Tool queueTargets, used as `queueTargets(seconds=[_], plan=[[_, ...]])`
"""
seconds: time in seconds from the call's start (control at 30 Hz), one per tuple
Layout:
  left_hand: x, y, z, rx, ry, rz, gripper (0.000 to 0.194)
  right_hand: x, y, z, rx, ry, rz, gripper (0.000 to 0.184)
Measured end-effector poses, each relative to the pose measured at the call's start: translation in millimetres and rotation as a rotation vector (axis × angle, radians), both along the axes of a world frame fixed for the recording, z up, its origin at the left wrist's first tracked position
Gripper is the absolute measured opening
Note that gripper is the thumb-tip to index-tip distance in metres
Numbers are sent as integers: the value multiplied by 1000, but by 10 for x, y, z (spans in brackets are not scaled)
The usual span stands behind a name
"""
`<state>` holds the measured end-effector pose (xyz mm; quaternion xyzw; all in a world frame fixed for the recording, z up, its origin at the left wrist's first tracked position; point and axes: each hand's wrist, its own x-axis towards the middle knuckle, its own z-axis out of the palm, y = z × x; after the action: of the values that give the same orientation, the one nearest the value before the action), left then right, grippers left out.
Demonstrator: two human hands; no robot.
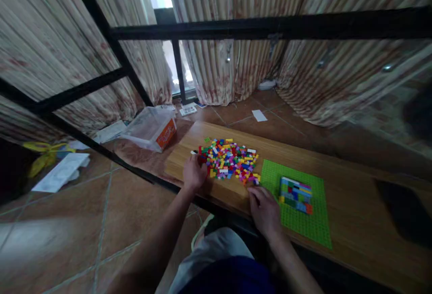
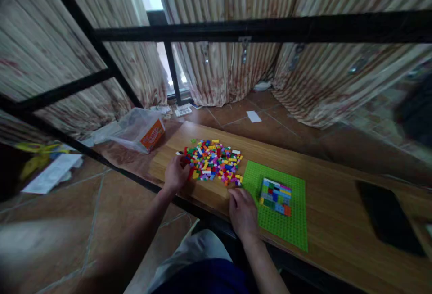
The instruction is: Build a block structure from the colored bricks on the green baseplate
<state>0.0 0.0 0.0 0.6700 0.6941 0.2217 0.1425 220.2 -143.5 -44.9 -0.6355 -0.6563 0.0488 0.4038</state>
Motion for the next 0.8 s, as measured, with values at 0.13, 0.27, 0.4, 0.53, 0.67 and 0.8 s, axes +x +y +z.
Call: queueTargets(seconds=[0.13,0.27,0.4,0.53,0.67,0.8], plan=[[20,38,-19,0,-13,1,30,-42,11,65,-25,20,-18,21],[-13,66,-11,45,-82,8,29,-53,30,109,-42,48,-22,22],[-32,-25,80,85,-239,45,32,-58,46,144,-58,98,-35,22],[140,-349,184,7,-565,-87,30,-105,6,260,-15,236,-46,22],[472,-779,242,-335,-875,-252,27,-162,-133,476,-9,324,-9,25],[756,-1039,265,-727,-1138,-259,31,-95,-318,620,-100,363,33,22]])
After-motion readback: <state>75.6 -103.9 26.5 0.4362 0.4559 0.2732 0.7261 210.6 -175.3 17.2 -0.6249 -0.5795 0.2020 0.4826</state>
